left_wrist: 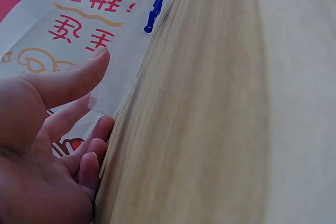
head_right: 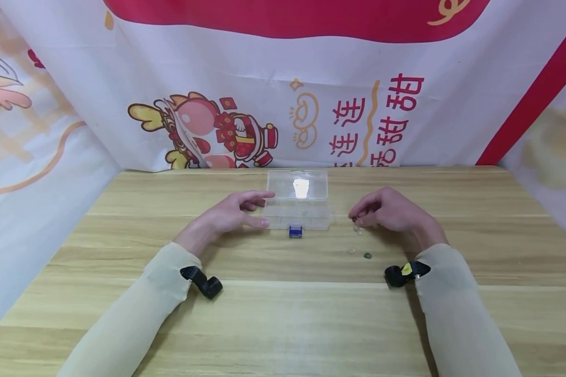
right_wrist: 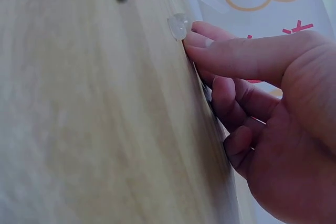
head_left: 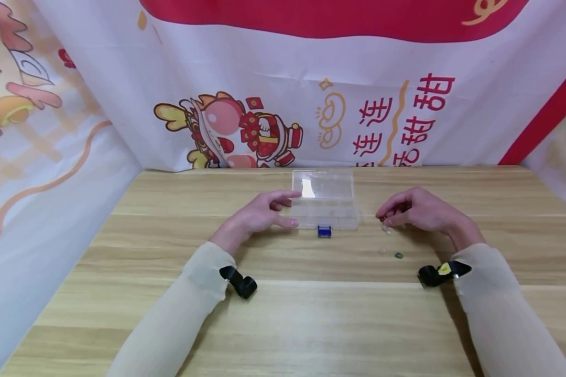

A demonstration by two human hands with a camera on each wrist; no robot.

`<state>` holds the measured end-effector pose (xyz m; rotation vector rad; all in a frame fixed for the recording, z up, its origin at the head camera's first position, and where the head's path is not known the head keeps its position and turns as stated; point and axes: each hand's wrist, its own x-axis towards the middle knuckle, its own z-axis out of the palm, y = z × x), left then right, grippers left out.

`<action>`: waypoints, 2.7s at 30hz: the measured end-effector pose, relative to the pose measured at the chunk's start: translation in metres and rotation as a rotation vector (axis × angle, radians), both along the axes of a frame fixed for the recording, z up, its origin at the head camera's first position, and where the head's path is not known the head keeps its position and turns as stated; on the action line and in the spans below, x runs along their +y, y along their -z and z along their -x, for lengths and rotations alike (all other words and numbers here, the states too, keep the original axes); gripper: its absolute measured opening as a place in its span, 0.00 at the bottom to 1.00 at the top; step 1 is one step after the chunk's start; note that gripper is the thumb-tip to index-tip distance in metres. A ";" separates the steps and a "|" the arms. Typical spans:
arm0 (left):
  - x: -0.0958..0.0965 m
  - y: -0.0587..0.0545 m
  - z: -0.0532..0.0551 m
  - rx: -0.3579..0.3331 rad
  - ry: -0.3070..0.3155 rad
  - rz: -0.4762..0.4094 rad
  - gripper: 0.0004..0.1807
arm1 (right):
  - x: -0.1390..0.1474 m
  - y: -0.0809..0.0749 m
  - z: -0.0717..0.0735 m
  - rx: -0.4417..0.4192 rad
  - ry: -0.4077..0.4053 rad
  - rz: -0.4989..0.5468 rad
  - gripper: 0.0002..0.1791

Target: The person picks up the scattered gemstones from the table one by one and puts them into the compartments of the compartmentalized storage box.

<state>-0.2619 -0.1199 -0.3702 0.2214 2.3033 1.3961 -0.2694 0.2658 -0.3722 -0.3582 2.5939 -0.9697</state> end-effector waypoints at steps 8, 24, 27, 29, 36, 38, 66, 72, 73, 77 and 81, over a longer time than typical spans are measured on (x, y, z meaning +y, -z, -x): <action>0.000 0.001 0.001 -0.006 -0.004 0.004 0.39 | -0.003 -0.004 -0.002 -0.003 0.033 -0.016 0.11; 0.001 -0.001 0.002 -0.009 -0.008 0.007 0.40 | -0.031 -0.016 -0.007 0.105 0.047 -0.022 0.10; 0.001 0.000 0.002 -0.006 -0.006 0.013 0.40 | -0.034 -0.017 -0.006 0.121 0.050 -0.008 0.10; 0.001 0.000 0.002 -0.005 -0.005 0.016 0.40 | -0.036 -0.017 -0.006 0.128 0.054 0.008 0.10; 0.000 0.000 0.001 -0.006 0.004 0.016 0.39 | -0.041 -0.019 -0.008 0.149 0.086 0.037 0.13; 0.000 0.000 0.001 -0.003 0.007 0.018 0.39 | -0.043 -0.020 -0.008 0.159 0.100 0.045 0.13; 0.000 0.000 0.000 -0.005 0.006 0.018 0.38 | -0.070 -0.030 -0.016 0.250 0.165 0.086 0.14; 0.001 -0.001 -0.001 -0.003 0.003 0.020 0.38 | -0.079 -0.030 -0.018 0.252 0.182 0.073 0.13; 0.002 0.000 0.000 -0.004 0.002 0.020 0.38 | -0.080 -0.030 -0.018 0.251 0.181 0.071 0.13; 0.002 0.001 0.001 -0.005 0.002 0.023 0.38 | -0.083 -0.030 -0.019 0.240 0.186 0.075 0.13; 0.001 0.001 0.001 -0.003 0.002 0.026 0.38 | -0.086 -0.029 -0.020 0.233 0.192 0.091 0.12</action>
